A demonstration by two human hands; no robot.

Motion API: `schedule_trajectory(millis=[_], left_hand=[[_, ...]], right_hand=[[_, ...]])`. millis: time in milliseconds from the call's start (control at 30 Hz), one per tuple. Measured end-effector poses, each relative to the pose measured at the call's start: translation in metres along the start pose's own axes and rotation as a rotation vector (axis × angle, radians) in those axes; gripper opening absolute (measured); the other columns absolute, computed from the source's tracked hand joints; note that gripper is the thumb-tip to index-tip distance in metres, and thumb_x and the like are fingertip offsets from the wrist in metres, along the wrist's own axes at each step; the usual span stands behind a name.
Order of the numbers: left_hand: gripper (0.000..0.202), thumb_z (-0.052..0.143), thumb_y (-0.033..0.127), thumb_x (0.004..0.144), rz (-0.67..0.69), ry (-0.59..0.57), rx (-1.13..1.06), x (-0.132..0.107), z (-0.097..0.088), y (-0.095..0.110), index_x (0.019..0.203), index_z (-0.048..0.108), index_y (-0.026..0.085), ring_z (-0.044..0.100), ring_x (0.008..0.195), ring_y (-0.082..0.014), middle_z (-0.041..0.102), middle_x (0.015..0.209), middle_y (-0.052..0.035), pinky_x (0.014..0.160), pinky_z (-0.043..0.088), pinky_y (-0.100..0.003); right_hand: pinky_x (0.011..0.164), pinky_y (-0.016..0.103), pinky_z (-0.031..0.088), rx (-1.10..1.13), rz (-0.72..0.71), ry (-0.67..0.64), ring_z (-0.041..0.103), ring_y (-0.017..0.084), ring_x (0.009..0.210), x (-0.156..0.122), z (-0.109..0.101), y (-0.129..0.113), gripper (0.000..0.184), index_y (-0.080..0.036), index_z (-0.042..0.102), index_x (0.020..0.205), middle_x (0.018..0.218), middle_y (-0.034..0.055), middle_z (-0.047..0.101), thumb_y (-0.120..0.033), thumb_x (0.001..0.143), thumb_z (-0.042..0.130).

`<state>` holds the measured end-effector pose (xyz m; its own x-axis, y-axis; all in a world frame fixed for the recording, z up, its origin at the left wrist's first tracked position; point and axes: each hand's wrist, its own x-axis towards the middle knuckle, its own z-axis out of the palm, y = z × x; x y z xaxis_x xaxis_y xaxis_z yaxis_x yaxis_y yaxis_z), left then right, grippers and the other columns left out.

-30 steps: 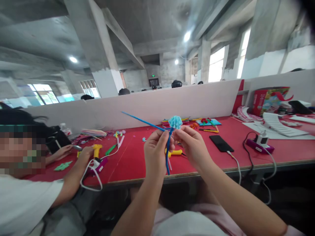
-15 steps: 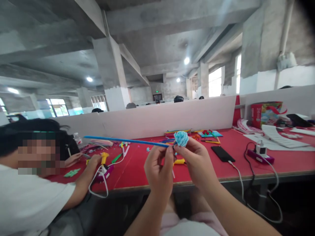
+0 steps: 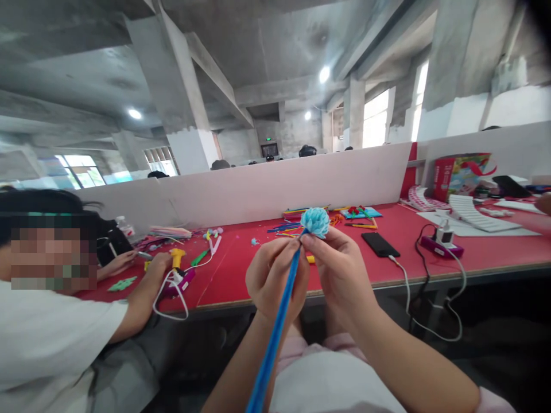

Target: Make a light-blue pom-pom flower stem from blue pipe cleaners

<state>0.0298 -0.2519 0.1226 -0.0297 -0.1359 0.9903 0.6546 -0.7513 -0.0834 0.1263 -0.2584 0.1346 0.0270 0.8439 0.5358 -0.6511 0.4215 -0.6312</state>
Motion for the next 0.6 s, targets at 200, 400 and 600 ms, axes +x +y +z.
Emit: schedule_trajectory(millis=[200,400,600], left_hand=[[0.023,0.061,0.003,0.073,-0.126,-0.065,-0.139,-0.004,-0.005,0.006,0.091,0.061,0.019,0.062,0.074,-0.0147,0.064,0.082,-0.0040,0.066,0.052,-0.027],[0.007,0.052,0.013,0.082,-0.578,-0.436,-0.411,-0.021,-0.033,0.032,0.080,0.058,0.017,0.056,0.061,-0.0123,0.058,0.068,-0.0018,0.055,0.047,-0.022],[0.009,0.051,0.013,0.082,-0.677,-0.522,-0.410,-0.043,-0.047,0.049,0.077,0.056,0.018,0.054,0.060,-0.0111,0.056,0.067,-0.0012,0.056,0.047,-0.022]], right_hand=[[0.071,0.024,0.042,-0.042,-0.037,0.040,0.051,0.012,0.072,-0.009,-0.002,0.004,0.006,-0.022,0.067,0.078,0.074,-0.0019,0.058,-0.022,0.073,0.071],[0.068,0.026,0.043,-0.131,0.030,0.080,0.050,0.014,0.070,-0.047,-0.029,0.016,0.008,-0.022,0.066,0.077,0.073,-0.0012,0.057,-0.021,0.071,0.072],[0.063,0.027,0.042,-0.163,0.134,0.052,0.049,0.013,0.063,-0.075,-0.050,0.026,0.008,-0.023,0.063,0.073,0.070,-0.0008,0.054,-0.023,0.072,0.071]])
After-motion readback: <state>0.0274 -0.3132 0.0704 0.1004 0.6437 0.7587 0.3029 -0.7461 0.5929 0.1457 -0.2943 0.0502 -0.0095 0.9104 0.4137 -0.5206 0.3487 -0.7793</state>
